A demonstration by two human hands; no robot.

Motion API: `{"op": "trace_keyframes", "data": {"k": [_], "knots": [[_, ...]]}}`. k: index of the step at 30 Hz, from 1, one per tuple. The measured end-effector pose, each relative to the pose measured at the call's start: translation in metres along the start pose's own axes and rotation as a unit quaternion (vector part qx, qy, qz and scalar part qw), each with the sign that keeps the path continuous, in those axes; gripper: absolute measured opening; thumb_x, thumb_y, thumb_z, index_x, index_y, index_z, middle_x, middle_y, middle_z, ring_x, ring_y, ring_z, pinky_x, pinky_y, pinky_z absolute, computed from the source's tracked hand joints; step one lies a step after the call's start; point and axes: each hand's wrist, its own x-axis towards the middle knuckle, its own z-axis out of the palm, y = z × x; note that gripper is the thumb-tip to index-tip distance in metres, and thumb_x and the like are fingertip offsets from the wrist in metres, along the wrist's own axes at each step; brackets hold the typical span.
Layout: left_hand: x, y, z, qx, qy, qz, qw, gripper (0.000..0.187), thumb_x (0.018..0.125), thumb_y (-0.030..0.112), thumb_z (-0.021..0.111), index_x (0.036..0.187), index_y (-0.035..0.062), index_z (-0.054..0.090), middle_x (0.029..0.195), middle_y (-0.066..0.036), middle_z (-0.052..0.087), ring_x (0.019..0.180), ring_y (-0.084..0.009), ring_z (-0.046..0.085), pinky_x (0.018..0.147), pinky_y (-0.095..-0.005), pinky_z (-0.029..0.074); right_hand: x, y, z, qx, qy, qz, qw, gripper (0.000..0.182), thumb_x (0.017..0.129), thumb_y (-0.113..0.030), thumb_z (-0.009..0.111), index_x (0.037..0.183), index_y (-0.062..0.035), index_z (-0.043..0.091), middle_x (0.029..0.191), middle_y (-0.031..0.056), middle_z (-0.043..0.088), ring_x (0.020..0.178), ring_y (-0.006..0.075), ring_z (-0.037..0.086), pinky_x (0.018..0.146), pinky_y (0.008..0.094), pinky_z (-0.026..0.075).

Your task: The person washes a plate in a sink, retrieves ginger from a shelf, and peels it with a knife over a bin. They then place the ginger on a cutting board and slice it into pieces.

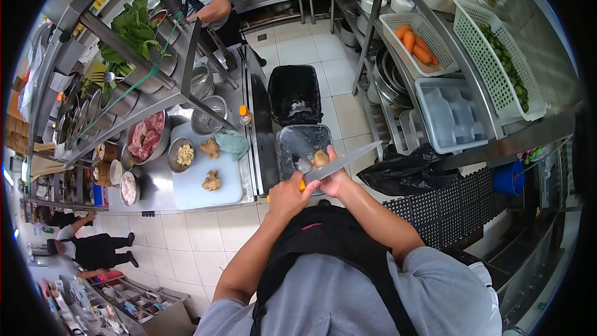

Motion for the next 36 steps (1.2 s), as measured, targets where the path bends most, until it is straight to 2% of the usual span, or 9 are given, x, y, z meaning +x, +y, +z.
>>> {"op": "trace_keyframes", "data": {"k": [5, 18, 20, 21, 25, 29, 31, 33, 36], "knots": [[0.001, 0.008, 0.003, 0.009, 0.019, 0.034, 0.999, 0.050, 0.090, 0.058, 0.058, 0.087, 0.0085, 0.056, 0.067, -0.019, 0.065, 0.064, -0.0423, 0.065, 0.055, -0.0539, 0.048, 0.014, 0.011, -0.002, 0.021, 0.040, -0.032, 0.998, 0.045, 0.094, -0.059, 0.050, 0.097, -0.0137, 0.053, 0.086, 0.0061, 0.057, 0.081, 0.0208, 0.057, 0.072, 0.0392, 0.051], [0.002, 0.005, 0.007, 0.045, 0.028, 0.027, 0.998, 0.056, 0.086, 0.065, 0.058, 0.088, 0.0092, 0.055, 0.066, -0.019, 0.065, 0.063, -0.0419, 0.066, 0.053, -0.0542, 0.048, 0.014, 0.032, -0.003, 0.049, -0.010, -0.076, 0.996, 0.027, 0.097, -0.036, 0.050, 0.092, -0.0098, 0.053, 0.085, 0.0068, 0.059, 0.077, 0.0239, 0.061, 0.072, 0.0388, 0.055], [0.001, -0.003, 0.013, 0.047, 0.036, 0.019, 0.998, 0.057, 0.086, 0.066, 0.057, 0.088, 0.0091, 0.055, 0.067, -0.019, 0.066, 0.064, -0.0421, 0.066, 0.054, -0.0549, 0.048, 0.010, 0.032, -0.001, 0.042, 0.040, -0.101, 0.993, 0.026, 0.101, -0.035, 0.047, 0.092, -0.0117, 0.053, 0.084, 0.0043, 0.057, 0.069, 0.0174, 0.058, 0.054, 0.0307, 0.050], [0.002, -0.007, 0.017, 0.043, 0.032, 0.011, 0.999, 0.057, 0.087, 0.066, 0.056, 0.087, 0.0089, 0.055, 0.067, -0.019, 0.066, 0.064, -0.0421, 0.066, 0.054, -0.0553, 0.049, 0.012, 0.031, -0.006, 0.022, 0.018, -0.116, 0.993, 0.024, 0.102, -0.033, 0.047, 0.092, -0.0116, 0.053, 0.077, 0.0026, 0.054, 0.053, 0.0108, 0.047, 0.041, 0.0245, 0.037], [-0.002, -0.021, 0.018, 0.040, 0.003, -0.015, 0.999, 0.059, 0.090, 0.065, 0.052, 0.088, 0.0073, 0.058, 0.071, -0.021, 0.067, 0.067, -0.0435, 0.067, 0.058, -0.0561, 0.050, -0.003, 0.027, -0.009, -0.011, 0.022, -0.108, 0.994, 0.024, 0.103, -0.031, 0.044, 0.093, -0.0119, 0.052, 0.068, 0.0007, 0.046, 0.045, 0.0070, 0.029, 0.038, 0.0230, 0.026], [-0.007, -0.042, 0.028, 0.032, -0.030, -0.100, 0.994, 0.065, 0.093, 0.067, 0.045, 0.088, 0.0051, 0.064, 0.077, -0.024, 0.069, 0.075, -0.0452, 0.067, 0.064, -0.0554, 0.052, -0.017, 0.029, -0.005, -0.040, 0.055, -0.080, 0.994, 0.029, 0.105, -0.033, 0.037, 0.092, -0.0119, 0.050, 0.067, 0.0025, 0.047, 0.044, 0.0081, 0.031, 0.038, 0.0233, 0.027], [-0.015, -0.076, 0.028, 0.033, -0.089, -0.163, 0.982, 0.074, 0.094, 0.071, 0.037, 0.094, 0.0029, 0.066, 0.081, -0.027, 0.069, 0.083, -0.0446, 0.069, 0.073, -0.0542, 0.054, -0.029, 0.017, 0.004, -0.033, 0.037, -0.210, 0.977, 0.031, 0.105, -0.037, 0.037, 0.094, -0.0115, 0.051, 0.070, 0.0036, 0.051, 0.044, 0.0083, 0.034, 0.039, 0.0225, 0.030], [-0.028, -0.098, 0.031, 0.017, -0.108, -0.192, 0.975, 0.075, 0.095, 0.070, 0.034, 0.093, 0.0031, 0.067, 0.087, -0.027, 0.069, 0.088, -0.0436, 0.069, 0.077, -0.0526, 0.054, -0.027, -0.006, -0.007, -0.069, 0.028, -0.239, 0.968, 0.032, 0.104, -0.039, 0.038, 0.097, -0.0114, 0.052, 0.073, 0.0053, 0.054, 0.046, 0.0085, 0.038, 0.041, 0.0220, 0.032], [-0.031, -0.085, 0.019, -0.063, -0.052, -0.220, 0.972, 0.073, 0.096, 0.069, 0.036, 0.088, 0.0021, 0.065, 0.090, -0.025, 0.069, 0.093, -0.0436, 0.066, 0.080, -0.0515, 0.050, -0.021, -0.027, -0.033, 0.002, 0.010, -0.149, 0.989, 0.031, 0.101, -0.040, 0.046, 0.101, -0.0117, 0.056, 0.078, 0.0076, 0.057, 0.055, 0.0127, 0.048, 0.053, 0.0269, 0.043]]}}
